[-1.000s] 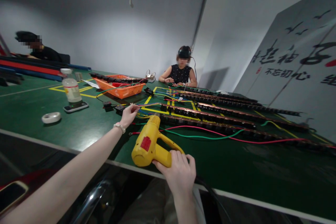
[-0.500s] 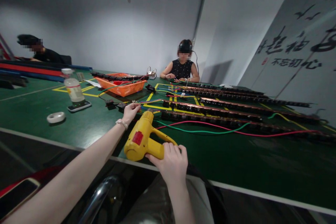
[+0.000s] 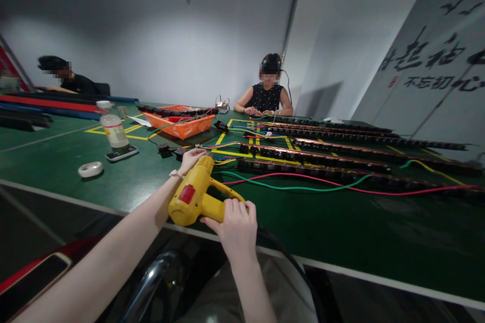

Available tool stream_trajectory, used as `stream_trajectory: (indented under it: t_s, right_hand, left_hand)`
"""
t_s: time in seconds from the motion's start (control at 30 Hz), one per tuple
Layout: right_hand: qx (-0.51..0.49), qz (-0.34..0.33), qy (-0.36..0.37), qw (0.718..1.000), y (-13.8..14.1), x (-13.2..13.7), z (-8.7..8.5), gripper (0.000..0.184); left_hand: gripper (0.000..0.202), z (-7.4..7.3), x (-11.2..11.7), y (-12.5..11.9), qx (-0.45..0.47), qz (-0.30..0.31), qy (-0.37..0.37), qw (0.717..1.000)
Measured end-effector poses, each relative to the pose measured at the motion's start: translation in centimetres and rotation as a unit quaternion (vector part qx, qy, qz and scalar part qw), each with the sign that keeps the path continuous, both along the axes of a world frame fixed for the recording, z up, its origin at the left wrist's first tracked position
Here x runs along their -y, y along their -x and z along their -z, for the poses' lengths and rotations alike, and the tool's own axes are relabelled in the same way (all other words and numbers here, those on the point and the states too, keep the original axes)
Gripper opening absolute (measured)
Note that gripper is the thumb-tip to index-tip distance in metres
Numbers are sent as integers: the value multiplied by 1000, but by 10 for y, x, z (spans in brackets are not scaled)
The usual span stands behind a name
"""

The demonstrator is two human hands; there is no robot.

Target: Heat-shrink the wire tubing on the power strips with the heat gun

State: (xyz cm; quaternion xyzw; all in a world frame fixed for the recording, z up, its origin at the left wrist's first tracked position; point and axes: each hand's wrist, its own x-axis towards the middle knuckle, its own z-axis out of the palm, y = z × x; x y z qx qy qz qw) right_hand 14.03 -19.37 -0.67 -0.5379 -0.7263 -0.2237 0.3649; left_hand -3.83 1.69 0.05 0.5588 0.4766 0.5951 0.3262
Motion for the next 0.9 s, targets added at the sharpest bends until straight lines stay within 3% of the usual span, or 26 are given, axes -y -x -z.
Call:
stream_trajectory:
  t_s: [0.47,0.7,0.9]
  right_hand:
    - [17,0,-22,1000,-9,-3,5,64]
    - [20,16,-23,999,-25,2,4,63]
    - [21,31,-13,999,-39,9,0,57]
  left_hand:
    - [20,-1,-4,-2,21,-8,-4,1000]
    - [20,-1,-3,-4,57,-3,-60,997]
    - [24,-3,-2,-5,61,0,-64,996]
